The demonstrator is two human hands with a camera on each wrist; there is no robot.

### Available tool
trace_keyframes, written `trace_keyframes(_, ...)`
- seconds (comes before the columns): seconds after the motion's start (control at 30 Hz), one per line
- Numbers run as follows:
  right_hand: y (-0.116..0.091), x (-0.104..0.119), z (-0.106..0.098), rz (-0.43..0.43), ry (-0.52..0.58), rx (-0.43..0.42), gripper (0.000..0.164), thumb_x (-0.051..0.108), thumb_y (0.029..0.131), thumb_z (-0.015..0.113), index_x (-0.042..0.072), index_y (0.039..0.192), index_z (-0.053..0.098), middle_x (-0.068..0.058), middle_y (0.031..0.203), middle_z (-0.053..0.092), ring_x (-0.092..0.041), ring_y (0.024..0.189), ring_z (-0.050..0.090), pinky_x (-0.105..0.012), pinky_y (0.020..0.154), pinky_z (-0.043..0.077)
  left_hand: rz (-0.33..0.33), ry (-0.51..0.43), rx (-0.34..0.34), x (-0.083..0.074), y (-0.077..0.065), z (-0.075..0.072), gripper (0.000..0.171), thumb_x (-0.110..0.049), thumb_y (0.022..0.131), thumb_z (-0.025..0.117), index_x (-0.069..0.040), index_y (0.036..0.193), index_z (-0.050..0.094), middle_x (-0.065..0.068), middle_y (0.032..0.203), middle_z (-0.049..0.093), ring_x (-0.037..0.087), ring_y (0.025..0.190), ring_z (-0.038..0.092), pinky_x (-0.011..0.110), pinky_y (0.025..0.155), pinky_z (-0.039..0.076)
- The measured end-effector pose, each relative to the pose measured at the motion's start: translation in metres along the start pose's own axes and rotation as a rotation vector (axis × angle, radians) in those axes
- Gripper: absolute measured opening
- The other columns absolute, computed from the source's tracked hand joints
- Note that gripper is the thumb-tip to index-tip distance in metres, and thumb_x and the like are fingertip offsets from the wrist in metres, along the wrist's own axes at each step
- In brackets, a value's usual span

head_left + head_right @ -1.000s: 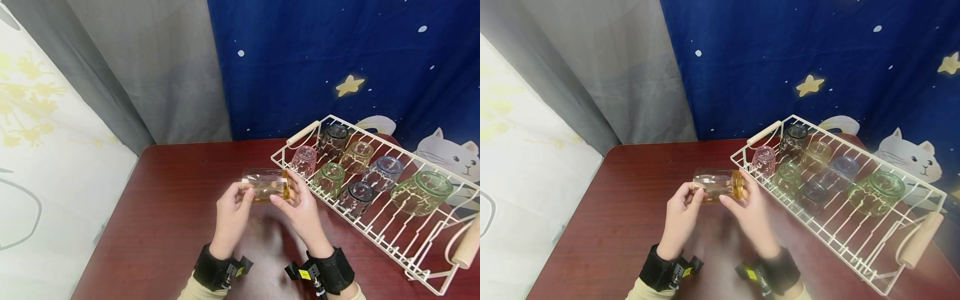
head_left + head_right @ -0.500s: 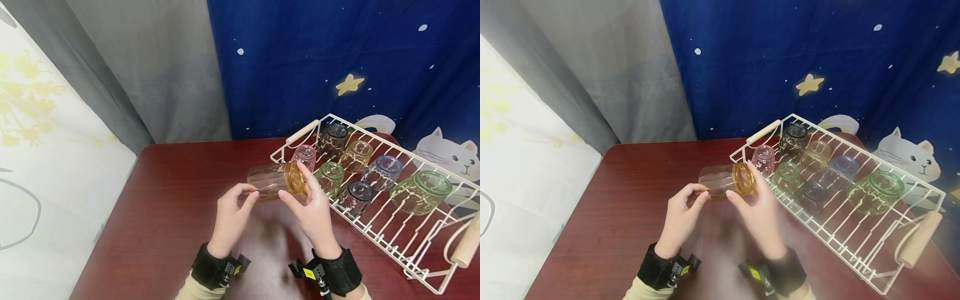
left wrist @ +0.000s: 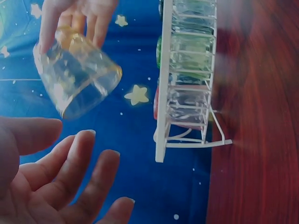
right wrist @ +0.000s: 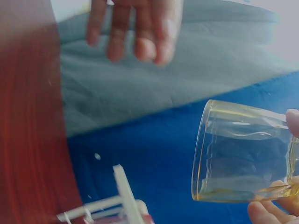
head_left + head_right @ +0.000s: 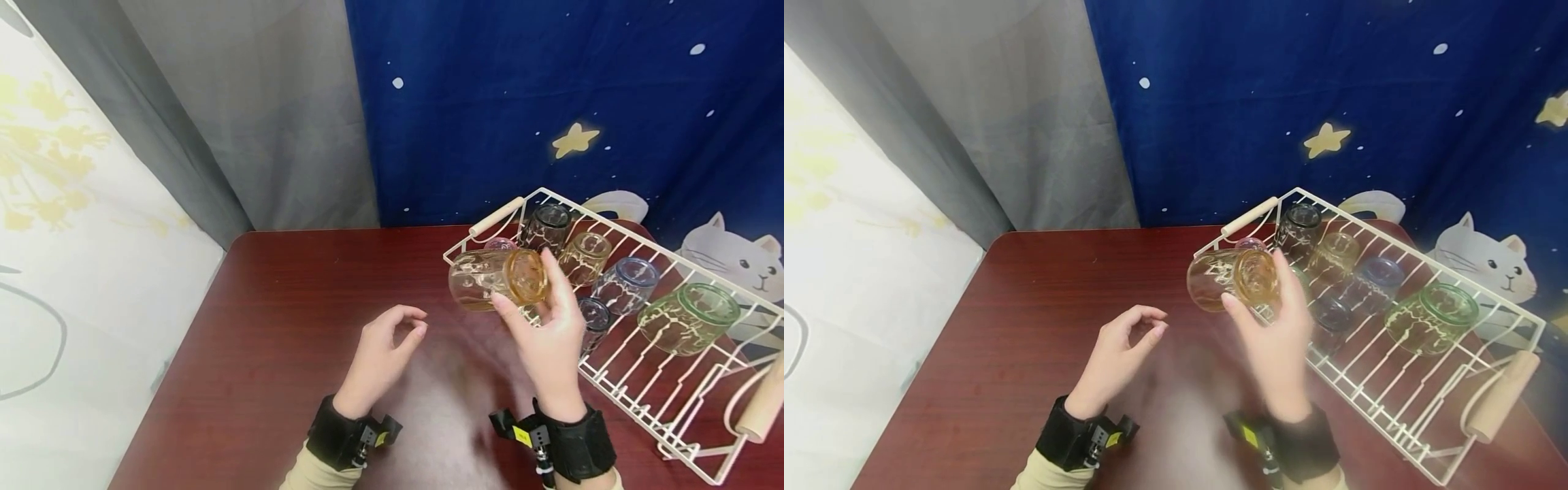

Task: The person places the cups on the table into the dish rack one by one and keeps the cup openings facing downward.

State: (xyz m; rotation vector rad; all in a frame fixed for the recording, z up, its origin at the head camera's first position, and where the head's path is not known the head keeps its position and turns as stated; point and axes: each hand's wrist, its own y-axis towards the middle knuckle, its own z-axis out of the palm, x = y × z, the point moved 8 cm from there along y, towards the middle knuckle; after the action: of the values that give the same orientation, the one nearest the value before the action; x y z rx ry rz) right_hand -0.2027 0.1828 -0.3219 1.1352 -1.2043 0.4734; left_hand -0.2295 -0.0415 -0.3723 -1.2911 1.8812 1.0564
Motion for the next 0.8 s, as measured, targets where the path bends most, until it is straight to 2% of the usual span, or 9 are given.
trace_keyframes(0.2, 0.011, 0.005, -0.033, -0.045, -0.031, -0.154, 0.076, -0.007, 0.076, 0.075, 0.015, 0.143, 0.046, -0.006, 0.143, 0.052, -0.009, 0.123, 0.055, -0.014, 0.102, 0.045, -0.022, 0.053, 0.004, 0.013, 0.000, -0.004, 0.016, -0.020, 0.092, 0.065, -0.021, 0.108, 0.066, -0.009, 0.097, 0.069, 0.004, 0.093, 0.063, 0.027, 0.087, 0.051)
trace_keyframes(0.33, 0.014, 0.008, -0.057, -0.022, -0.041, -0.253, 0.076, -0.010, 0.073, 0.075, 0.013, 0.141, 0.049, -0.003, 0.139, 0.054, -0.010, 0.120, 0.056, -0.015, 0.103, 0.045, -0.041, 0.115, -0.006, 0.023, -0.001, -0.008, 0.017, -0.021, 0.092, 0.064, -0.020, 0.109, 0.066, -0.008, 0.101, 0.068, 0.006, 0.095, 0.063, 0.028, 0.087, 0.051)
trace_keyframes(0.53, 0.015, 0.013, -0.092, -0.038, -0.042, -0.389, 0.077, -0.015, 0.069, 0.074, 0.010, 0.138, 0.052, 0.000, 0.132, 0.058, -0.014, 0.120, 0.055, -0.019, 0.102, 0.045, -0.069, 0.197, -0.012, 0.036, -0.004, -0.017, 0.022, -0.023, 0.093, 0.062, -0.018, 0.115, 0.065, -0.002, 0.112, 0.067, 0.015, 0.110, 0.064, 0.036, 0.094, 0.051)
trace_keyframes(0.67, 0.014, 0.014, -0.110, -0.028, -0.077, -0.456, 0.077, -0.016, 0.067, 0.073, 0.009, 0.137, 0.053, 0.001, 0.131, 0.058, -0.013, 0.120, 0.055, -0.020, 0.103, 0.044, -0.097, 0.229, -0.027, 0.043, -0.006, -0.025, 0.024, -0.023, 0.093, 0.062, -0.017, 0.117, 0.065, 0.000, 0.116, 0.066, 0.019, 0.117, 0.062, 0.040, 0.097, 0.050)
trace_keyframes(0.8, 0.011, 0.013, -0.127, -0.002, -0.191, -0.499, 0.076, -0.011, 0.069, 0.075, 0.013, 0.137, 0.053, 0.005, 0.132, 0.057, -0.009, 0.122, 0.053, -0.020, 0.105, 0.043, -0.131, 0.260, -0.029, 0.050, -0.007, -0.029, 0.029, -0.024, 0.094, 0.062, -0.015, 0.121, 0.063, 0.002, 0.121, 0.065, 0.021, 0.121, 0.059, 0.041, 0.100, 0.048)
